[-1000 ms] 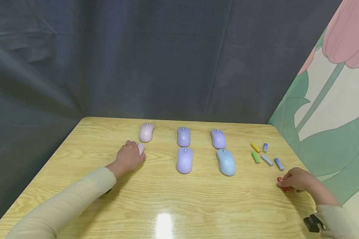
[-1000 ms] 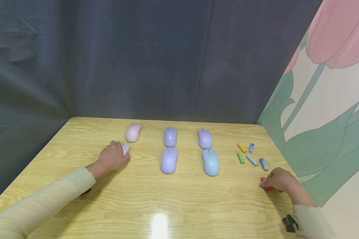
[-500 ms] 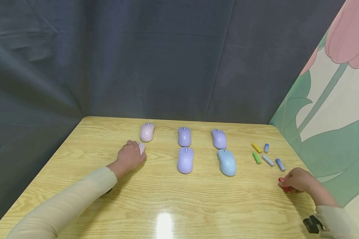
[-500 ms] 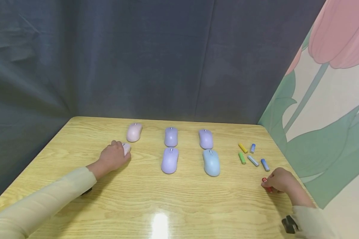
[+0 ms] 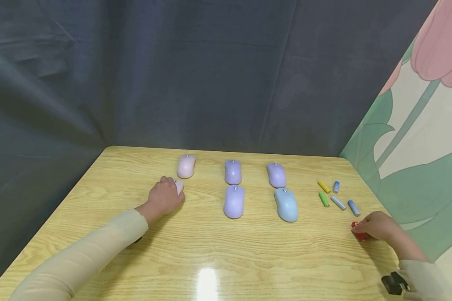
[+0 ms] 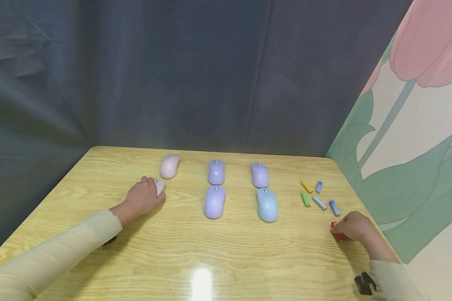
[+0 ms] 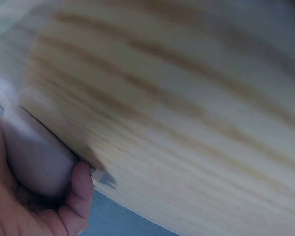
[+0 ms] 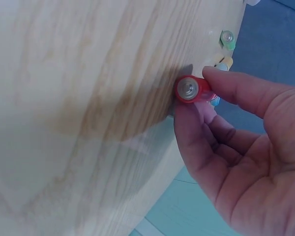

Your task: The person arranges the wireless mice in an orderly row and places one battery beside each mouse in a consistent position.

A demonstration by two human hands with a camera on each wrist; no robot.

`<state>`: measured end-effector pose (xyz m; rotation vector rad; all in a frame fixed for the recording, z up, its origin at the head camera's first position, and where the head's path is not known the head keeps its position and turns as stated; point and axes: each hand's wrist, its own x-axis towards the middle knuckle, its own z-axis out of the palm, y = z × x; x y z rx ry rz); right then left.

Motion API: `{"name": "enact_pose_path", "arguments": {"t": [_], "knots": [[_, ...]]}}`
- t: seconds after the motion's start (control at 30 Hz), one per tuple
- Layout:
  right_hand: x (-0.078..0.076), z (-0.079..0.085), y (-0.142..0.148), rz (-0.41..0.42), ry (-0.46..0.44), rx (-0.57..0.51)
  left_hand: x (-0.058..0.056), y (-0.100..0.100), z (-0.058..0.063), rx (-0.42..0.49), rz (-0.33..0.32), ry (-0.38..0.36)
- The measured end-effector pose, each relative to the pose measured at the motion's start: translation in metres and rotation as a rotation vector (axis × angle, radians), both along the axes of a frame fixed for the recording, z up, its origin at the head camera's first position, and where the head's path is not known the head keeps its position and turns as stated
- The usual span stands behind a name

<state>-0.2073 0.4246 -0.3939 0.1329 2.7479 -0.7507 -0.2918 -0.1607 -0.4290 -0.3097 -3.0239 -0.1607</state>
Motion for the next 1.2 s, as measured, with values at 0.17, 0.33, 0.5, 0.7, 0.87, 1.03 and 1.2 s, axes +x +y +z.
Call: {"name": "enact_pose_path", "arguments": {"t": [0.17, 0.33, 0.5, 0.7, 0.87, 1.03, 1.2], "knots": [[-0.002, 0.001, 0.002, -0.036, -0.016, -0.04, -0.001, 0.0, 0.0, 0.003, -0.002, -0.002], [-0.005, 0.006, 0.0, -0.053, -0.026, -0.116, -0.001, 0.0, 0.0, 0.001, -0.008, 0.001], [-0.01, 0.013, -0.007, -0.073, -0.074, -0.277, -0.001, -0.001, 0.001, 0.003, -0.009, 0.011], [-0.016, 0.016, -0.014, -0.069, -0.121, -0.494, -0.002, -0.001, 0.001, 0.001, -0.006, 0.0], [-0.023, 0.016, -0.021, -0.074, -0.134, -0.623, -0.002, -0.001, 0.001, -0.007, -0.007, -0.006], [-0.032, 0.018, -0.03, -0.078, -0.133, -0.75, -0.002, -0.001, 0.002, -0.008, -0.008, -0.005], [-0.039, 0.021, -0.048, -0.112, -0.139, -0.942, -0.001, 0.0, 0.001, -0.005, -0.007, -0.012]]}}
